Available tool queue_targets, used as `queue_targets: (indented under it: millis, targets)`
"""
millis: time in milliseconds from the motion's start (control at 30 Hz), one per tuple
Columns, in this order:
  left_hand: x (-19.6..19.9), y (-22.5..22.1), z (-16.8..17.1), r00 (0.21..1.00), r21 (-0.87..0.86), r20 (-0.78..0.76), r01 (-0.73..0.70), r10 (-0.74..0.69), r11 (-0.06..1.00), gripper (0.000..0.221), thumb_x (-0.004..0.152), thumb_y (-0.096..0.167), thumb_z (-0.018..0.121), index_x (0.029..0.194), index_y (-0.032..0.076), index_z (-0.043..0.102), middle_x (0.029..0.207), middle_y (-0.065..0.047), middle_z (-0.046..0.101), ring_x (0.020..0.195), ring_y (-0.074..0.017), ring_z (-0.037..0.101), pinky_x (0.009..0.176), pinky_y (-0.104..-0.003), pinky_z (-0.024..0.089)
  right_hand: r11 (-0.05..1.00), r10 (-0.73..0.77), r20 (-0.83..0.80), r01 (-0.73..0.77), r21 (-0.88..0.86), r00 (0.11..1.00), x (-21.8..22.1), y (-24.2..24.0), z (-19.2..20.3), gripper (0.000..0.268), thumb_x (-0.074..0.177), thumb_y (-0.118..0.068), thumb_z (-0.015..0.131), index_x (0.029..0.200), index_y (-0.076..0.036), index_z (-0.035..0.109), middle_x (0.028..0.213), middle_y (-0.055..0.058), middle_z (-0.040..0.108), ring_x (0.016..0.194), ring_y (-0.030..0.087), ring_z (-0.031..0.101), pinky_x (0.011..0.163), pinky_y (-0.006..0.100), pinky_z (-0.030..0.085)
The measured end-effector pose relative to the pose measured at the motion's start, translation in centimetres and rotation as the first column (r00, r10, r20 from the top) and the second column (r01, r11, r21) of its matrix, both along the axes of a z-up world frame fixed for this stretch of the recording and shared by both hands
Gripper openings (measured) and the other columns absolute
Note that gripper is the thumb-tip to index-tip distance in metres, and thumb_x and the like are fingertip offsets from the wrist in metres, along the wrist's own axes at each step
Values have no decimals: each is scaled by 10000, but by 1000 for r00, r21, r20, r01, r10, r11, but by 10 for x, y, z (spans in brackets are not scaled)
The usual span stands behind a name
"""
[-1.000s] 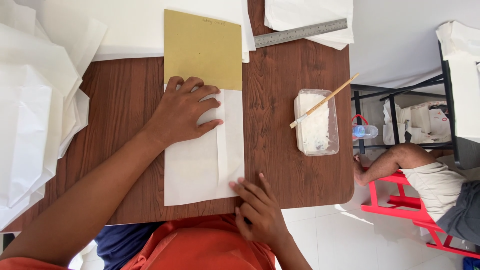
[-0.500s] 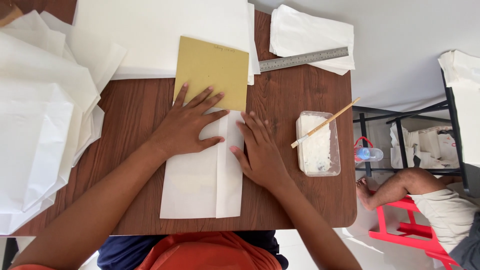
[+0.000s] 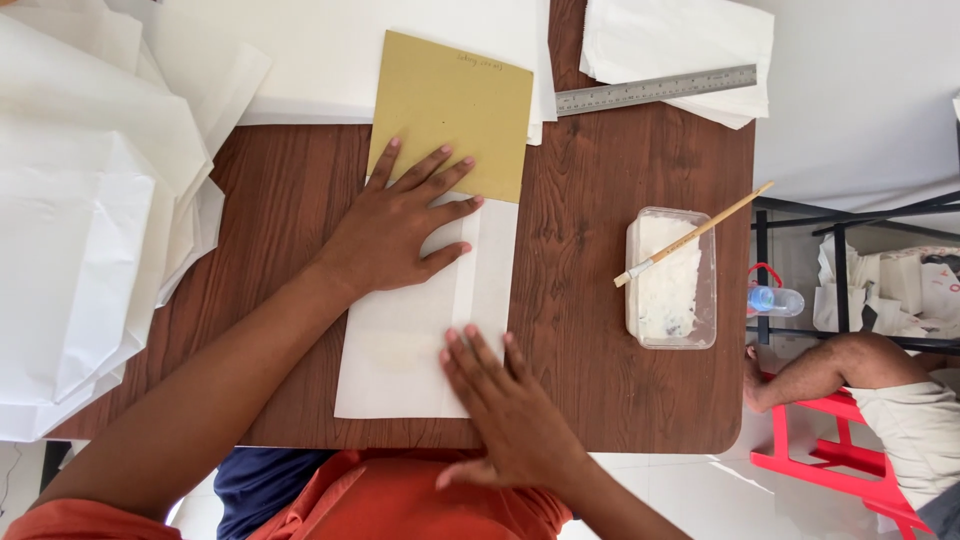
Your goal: Manually folding and gluing paper to create bags using a template and a brush.
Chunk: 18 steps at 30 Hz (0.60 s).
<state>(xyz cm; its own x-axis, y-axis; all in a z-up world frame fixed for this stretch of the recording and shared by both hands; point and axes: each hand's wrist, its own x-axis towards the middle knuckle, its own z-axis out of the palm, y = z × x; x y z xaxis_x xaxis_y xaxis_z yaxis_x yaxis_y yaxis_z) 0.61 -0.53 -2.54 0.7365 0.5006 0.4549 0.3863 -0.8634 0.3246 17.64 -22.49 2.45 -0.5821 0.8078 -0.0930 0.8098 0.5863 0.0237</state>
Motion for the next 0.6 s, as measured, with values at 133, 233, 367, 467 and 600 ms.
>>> queue_targets:
  millis: [133,233,367,467,600]
  targets:
    - [1,1,0,998,57,-60,-20,23,998,599,1007,642,525,1364,186,677,1622,-116,460,1517,-324,391,1235,-634,141,996,89,84,-90,9,993,-4,-28,1,1347,769,-1057,291,1614,-12,196,1706,191,173,1606,324,131,1314,408,114]
    - [2,2,-2,999,41,-49,-16,18,999,583,988,626,577,1359,188,680,1633,-111,443,1519,-323,389,1238,-628,125,989,142,120,-144,13,983,-2,-38,4,1223,876,-1003,326,1625,-46,184,1720,143,169,1617,281,124,1316,356,142]
    - [4,3,2,987,-27,-158,-15,11,1000,685,980,680,472,1460,200,568,1672,-114,346,1557,-308,269,1239,-625,59,900,16,-394,-185,-394,919,8,-26,22,792,1076,-557,325,1592,41,267,1686,230,216,1576,371,162,1263,463,173]
    - [5,3,-3,968,16,-249,-39,42,999,744,989,739,332,1569,283,428,1721,-98,198,1585,-272,168,1257,-576,-22,947,-38,-693,-195,-255,720,19,-9,24,456,1010,-33,537,1454,59,487,1505,264,526,1414,391,536,1199,548,410]
    - [5,2,-4,965,39,-259,-39,47,999,767,1005,739,278,1608,271,350,1725,-77,186,1589,-260,153,1264,-559,-28,977,-208,-609,131,-169,765,30,47,23,510,982,-51,394,1484,30,426,1544,238,458,1435,392,466,1226,515,357]
